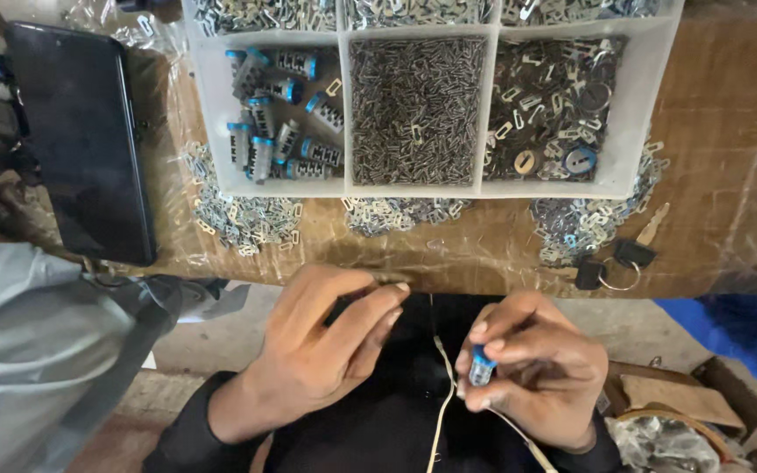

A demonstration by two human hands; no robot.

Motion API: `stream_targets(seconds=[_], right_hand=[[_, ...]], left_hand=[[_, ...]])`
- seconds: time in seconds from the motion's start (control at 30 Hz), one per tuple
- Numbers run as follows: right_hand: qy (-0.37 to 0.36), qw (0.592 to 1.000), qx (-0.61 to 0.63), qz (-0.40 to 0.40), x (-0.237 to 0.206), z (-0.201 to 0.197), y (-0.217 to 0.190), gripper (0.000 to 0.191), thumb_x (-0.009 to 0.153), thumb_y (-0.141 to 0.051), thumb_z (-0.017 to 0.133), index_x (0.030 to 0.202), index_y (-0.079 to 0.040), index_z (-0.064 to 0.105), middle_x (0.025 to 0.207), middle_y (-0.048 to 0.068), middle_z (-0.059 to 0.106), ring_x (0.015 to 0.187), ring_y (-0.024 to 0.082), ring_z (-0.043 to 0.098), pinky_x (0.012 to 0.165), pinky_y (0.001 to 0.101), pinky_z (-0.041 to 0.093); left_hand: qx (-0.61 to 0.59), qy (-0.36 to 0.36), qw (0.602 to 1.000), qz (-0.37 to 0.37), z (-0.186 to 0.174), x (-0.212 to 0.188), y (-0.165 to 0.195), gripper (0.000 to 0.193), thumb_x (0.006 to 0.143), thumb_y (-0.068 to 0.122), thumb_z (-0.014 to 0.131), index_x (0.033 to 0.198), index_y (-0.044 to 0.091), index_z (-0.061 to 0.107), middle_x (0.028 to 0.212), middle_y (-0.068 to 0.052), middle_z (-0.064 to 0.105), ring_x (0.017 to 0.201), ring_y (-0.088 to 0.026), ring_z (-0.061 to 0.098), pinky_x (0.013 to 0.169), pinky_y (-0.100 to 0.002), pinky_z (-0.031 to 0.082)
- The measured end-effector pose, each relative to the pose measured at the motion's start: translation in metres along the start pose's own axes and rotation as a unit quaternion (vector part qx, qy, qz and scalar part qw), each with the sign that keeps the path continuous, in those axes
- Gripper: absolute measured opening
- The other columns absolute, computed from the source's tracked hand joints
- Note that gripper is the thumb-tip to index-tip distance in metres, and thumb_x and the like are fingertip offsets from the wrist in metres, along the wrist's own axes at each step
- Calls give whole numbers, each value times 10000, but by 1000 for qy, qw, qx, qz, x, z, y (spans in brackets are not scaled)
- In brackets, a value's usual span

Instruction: The person sits at a workbench assembling small lock cylinders by hand. They pick tiny metal pins and springs from a compartment organizer box, insert them into the lock core held in one hand, and place finished lock cores onto a large pile of completed units on the table.

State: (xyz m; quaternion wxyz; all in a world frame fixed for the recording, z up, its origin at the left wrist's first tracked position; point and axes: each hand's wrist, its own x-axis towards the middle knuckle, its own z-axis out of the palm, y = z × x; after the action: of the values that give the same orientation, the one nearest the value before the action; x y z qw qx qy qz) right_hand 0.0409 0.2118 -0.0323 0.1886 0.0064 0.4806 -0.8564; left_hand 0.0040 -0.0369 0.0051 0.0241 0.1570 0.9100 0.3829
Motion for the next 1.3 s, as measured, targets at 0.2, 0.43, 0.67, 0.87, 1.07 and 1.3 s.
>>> stream_targets(seconds=[0.2,0.43,0.67,0.87,1.07,1.3], right_hand=[[1,1000,15,-18,2,7,0,424,801,134,861,1178,7,713,1184,182,617,928,276,734,736,367,706],[61,997,-10,40,4,8,4,431,798,133,847,1178,5,687,1197,204,609,959,274,739,739,363,696],[41,992,-121,-3,-6,2,4,388,805,38,878,1161,3,727,1202,186,668,1018,221,728,916,298,622],[47,990,-126,29,-7,-1,-3,372,792,17,880,1137,25,739,1193,193,678,1026,205,726,870,260,619],[15,996,-82,43,2,13,6,377,830,41,859,1180,30,719,1204,180,642,1092,203,702,881,294,661],[-101,984,-140,32,10,6,4,433,692,18,960,1088,-3,784,1059,118,678,969,196,707,825,302,600]], left_hand=[[134,31,990,39,16,-5,-8,367,969,252,806,1298,104,741,1124,-69,613,969,-274,617,860,-382,510],[-46,53,998,-5,-7,-22,-15,284,852,-13,815,1091,99,712,1114,-36,723,988,-231,693,899,-362,543],[-208,52,976,38,16,-14,13,291,868,-7,879,1082,89,706,1057,-40,727,909,-212,689,826,-337,555],[-175,63,976,111,18,-1,12,278,871,-11,860,1102,47,716,1066,-74,710,897,-239,657,802,-336,551],[-142,24,980,140,-8,3,5,282,814,36,854,1069,20,735,1049,-99,671,896,-245,613,761,-328,535],[-273,-74,959,15,2,-17,-8,348,879,7,853,1177,118,710,1010,-64,564,866,-153,605,726,-274,513]])
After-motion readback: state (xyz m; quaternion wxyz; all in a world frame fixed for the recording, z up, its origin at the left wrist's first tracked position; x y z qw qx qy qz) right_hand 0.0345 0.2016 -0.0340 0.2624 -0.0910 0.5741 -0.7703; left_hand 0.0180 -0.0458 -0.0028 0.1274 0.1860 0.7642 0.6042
